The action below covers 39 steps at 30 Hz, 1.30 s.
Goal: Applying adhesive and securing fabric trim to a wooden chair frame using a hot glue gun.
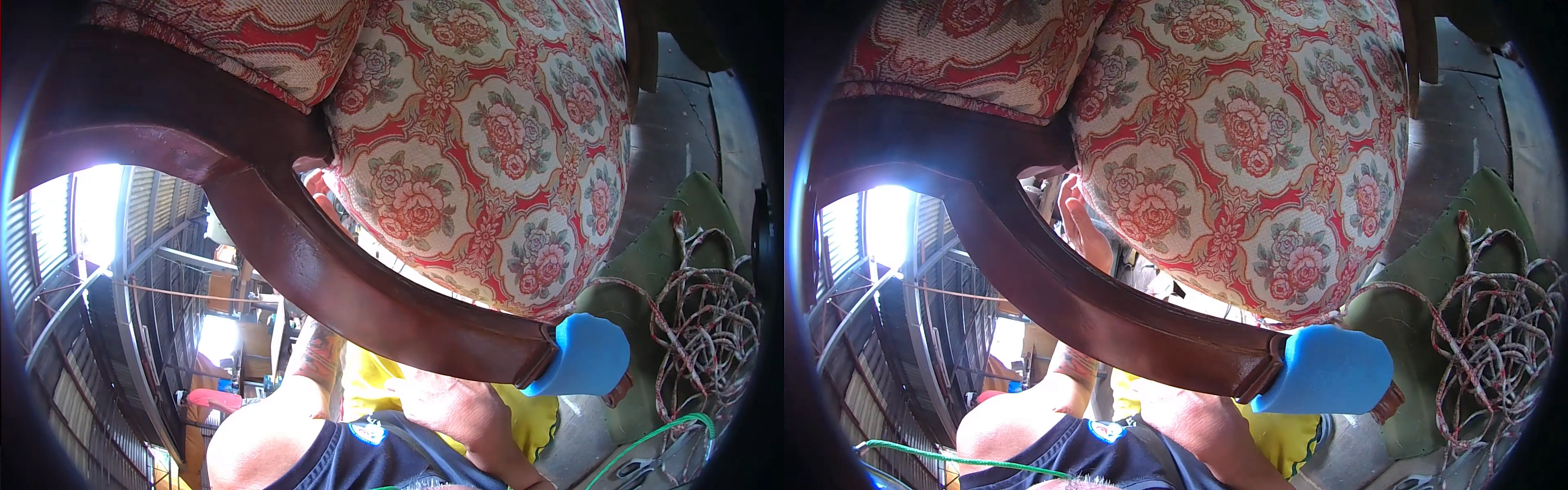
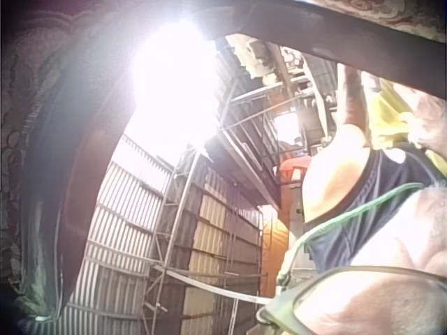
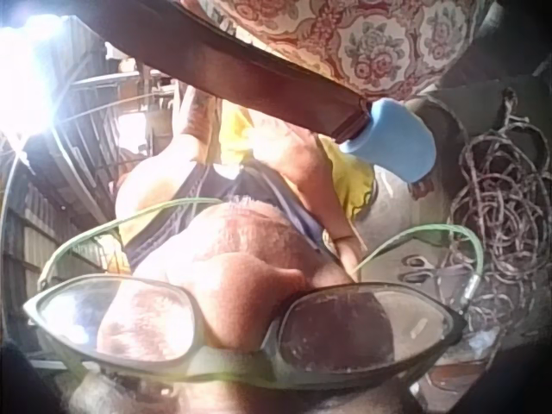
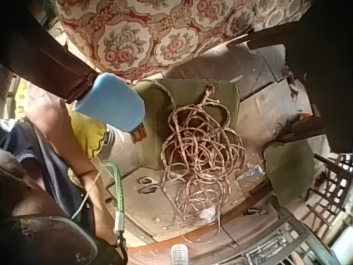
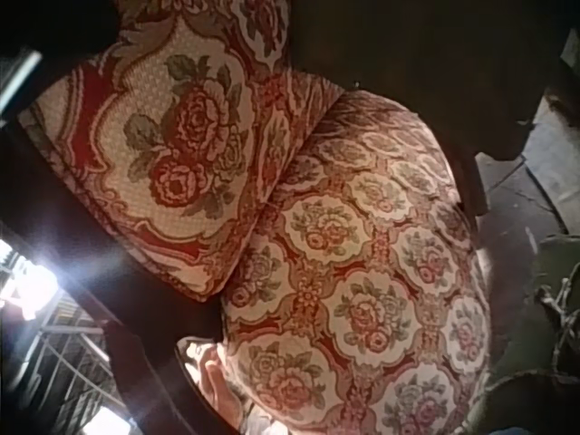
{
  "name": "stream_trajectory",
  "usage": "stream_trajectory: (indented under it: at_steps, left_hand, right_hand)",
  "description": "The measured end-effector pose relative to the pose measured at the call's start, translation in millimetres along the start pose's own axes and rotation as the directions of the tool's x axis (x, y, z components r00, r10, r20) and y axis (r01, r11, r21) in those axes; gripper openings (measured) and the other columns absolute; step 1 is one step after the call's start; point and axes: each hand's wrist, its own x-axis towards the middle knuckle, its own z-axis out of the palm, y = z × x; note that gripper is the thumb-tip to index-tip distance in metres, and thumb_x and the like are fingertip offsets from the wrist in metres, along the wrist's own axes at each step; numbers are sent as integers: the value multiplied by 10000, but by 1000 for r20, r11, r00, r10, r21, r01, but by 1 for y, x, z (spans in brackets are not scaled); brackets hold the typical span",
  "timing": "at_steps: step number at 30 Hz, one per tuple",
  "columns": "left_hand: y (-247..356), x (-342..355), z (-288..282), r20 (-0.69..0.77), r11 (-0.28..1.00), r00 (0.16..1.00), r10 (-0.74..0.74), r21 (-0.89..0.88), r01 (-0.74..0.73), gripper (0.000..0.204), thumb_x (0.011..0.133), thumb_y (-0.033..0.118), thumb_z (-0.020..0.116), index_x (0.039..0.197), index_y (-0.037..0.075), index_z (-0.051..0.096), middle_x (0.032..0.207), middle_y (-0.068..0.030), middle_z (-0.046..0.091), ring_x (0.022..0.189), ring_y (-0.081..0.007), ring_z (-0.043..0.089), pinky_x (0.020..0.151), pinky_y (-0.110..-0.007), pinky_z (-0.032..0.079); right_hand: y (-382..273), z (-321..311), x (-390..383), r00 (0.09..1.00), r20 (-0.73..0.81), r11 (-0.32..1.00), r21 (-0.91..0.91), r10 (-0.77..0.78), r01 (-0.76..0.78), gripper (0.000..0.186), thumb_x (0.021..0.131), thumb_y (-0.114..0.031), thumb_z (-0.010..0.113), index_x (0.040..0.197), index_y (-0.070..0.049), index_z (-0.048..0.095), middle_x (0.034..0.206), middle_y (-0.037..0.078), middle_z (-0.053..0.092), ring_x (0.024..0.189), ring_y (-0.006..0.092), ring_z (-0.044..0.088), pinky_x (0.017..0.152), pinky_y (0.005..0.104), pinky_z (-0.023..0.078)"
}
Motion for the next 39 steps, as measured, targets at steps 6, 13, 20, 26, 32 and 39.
stream_trajectory:
  at_steps: [6,13,20,26,32,39]
  left_hand:
    - [2,0,1,14,1000,1000,-1,-3,1,622,1156,545,405,1467,26,551,1326,-144,645,1234,-287,606,1088,-464,412]
    - [3,2,-2,23,1000,1000,-1,5,1,646,1154,565,403,1480,23,536,1353,-152,637,1261,-279,596,1110,-455,403]
    - [5,6,-6,22,1000,1000,1,13,-2,671,1151,585,401,1492,19,522,1380,-160,628,1289,-272,585,1133,-446,395]
    - [4,8,-6,33,1000,999,-4,18,3,693,1149,602,399,1502,16,509,1403,-168,622,1313,-266,577,1152,-438,387]
    - [1,8,-8,42,1000,999,-12,24,11,715,1147,620,397,1512,13,497,1426,-175,615,1336,-259,568,1171,-430,380]
    - [-6,4,7,71,999,997,-36,-5,37,741,1144,640,395,1525,10,483,1452,-183,607,1364,-252,557,1193,-420,371]
  right_hand:
    - [-2,-1,-3,997,22,985,155,69,-71,474,1008,-410,658,1407,-158,694,1363,122,722,1267,348,686,1113,435,533]
    - [-9,-2,-2,1000,-25,1000,-12,-3,3,220,910,-129,749,1124,-122,801,1267,71,761,1276,243,695,1114,370,539]
    - [-11,-5,-2,999,-16,998,-40,-52,52,266,886,-117,757,1149,-110,799,1249,68,763,1263,251,701,1114,374,541]
    - [-5,-3,0,985,-53,980,-121,-163,156,303,882,-124,767,1182,-101,805,1246,79,772,1239,249,718,1092,373,558]
    - [-4,-7,-1,984,-84,987,-14,-159,158,283,886,-121,768,1162,-75,804,1319,109,761,1259,256,723,1054,352,577]
    - [8,-1,-6,940,-212,960,18,-268,278,279,890,-107,760,1162,-58,802,1261,146,781,1227,271,745,1036,351,588]
